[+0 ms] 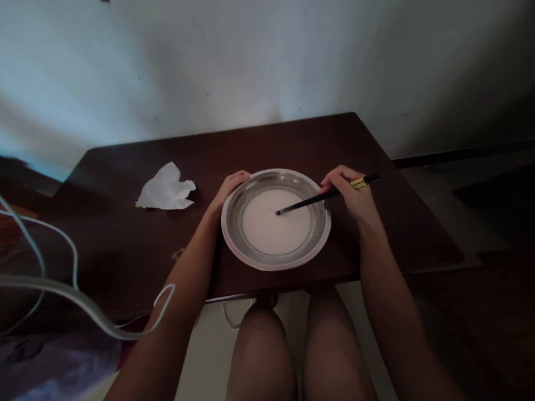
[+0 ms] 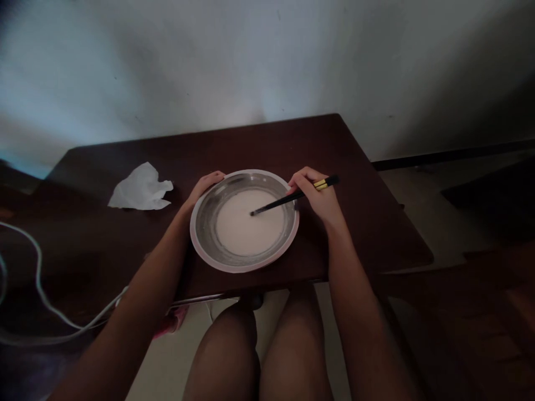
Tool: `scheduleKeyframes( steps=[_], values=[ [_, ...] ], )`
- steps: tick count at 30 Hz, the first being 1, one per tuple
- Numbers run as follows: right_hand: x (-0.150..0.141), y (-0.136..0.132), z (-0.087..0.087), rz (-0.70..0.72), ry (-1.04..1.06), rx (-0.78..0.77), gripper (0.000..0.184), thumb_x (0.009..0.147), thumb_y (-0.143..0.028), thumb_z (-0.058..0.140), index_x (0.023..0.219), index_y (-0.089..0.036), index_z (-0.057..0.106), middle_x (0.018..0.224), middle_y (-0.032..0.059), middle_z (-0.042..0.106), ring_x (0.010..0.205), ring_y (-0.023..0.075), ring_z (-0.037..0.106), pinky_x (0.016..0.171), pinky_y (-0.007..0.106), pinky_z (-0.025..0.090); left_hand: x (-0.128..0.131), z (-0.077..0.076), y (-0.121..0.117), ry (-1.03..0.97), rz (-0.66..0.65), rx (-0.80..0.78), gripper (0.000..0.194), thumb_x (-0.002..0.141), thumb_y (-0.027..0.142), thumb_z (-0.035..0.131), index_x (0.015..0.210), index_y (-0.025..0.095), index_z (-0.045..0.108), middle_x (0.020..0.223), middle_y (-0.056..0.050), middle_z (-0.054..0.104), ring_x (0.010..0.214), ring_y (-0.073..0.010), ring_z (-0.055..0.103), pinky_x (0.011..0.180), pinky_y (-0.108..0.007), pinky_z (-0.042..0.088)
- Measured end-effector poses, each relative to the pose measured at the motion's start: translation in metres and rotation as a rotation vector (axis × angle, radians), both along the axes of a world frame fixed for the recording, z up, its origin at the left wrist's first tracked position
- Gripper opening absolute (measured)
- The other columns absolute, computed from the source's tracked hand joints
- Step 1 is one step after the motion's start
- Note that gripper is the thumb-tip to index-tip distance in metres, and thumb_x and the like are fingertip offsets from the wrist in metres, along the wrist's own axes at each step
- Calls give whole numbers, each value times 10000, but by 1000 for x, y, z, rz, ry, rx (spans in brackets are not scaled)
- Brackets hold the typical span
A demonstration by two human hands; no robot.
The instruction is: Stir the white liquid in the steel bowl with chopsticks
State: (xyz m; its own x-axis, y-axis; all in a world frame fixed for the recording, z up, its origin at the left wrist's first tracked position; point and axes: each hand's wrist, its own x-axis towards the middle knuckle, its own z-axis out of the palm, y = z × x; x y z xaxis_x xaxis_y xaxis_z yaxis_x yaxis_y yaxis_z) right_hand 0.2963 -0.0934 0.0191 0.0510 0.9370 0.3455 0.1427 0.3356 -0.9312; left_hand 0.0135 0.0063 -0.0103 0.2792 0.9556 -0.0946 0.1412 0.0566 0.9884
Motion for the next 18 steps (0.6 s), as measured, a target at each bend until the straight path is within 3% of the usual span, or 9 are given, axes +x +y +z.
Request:
scheduleKeyframes(
  steps=[4,8,13,18],
  values=[
    [-1,0,1,95,-13,-55,204,880,-304,569,731,-206,668,617,-23,671,595,106,624,607,242,498,0,-1,0,0,1,-2,197,719,353,591,696,158,588,628,15,535,579,-103,462,556,-219,374],
    [-1,-1,2,9,-14,4,218,882,-285,560,704,-201,654,629,-19,668,625,103,627,636,241,504,0,-1,0,-2,9,-6,189,710,345,591,695,156,589,633,13,534,584,-104,457,562,-223,369],
    [-2,-2,3,93,-56,-47,209,881,-289,557,726,-200,666,647,-13,673,628,110,629,627,249,505,0,-1,1,1,7,-9,205,714,359,596,700,154,585,643,11,538,594,-107,462,573,-227,369],
    [-1,-1,2,10,-3,-19,225,884,-296,551,706,-204,653,610,-22,659,599,106,619,615,244,499,1,1,-1,23,14,13,188,717,340,583,688,154,586,637,9,539,597,-111,463,575,-229,375]
  ],
)
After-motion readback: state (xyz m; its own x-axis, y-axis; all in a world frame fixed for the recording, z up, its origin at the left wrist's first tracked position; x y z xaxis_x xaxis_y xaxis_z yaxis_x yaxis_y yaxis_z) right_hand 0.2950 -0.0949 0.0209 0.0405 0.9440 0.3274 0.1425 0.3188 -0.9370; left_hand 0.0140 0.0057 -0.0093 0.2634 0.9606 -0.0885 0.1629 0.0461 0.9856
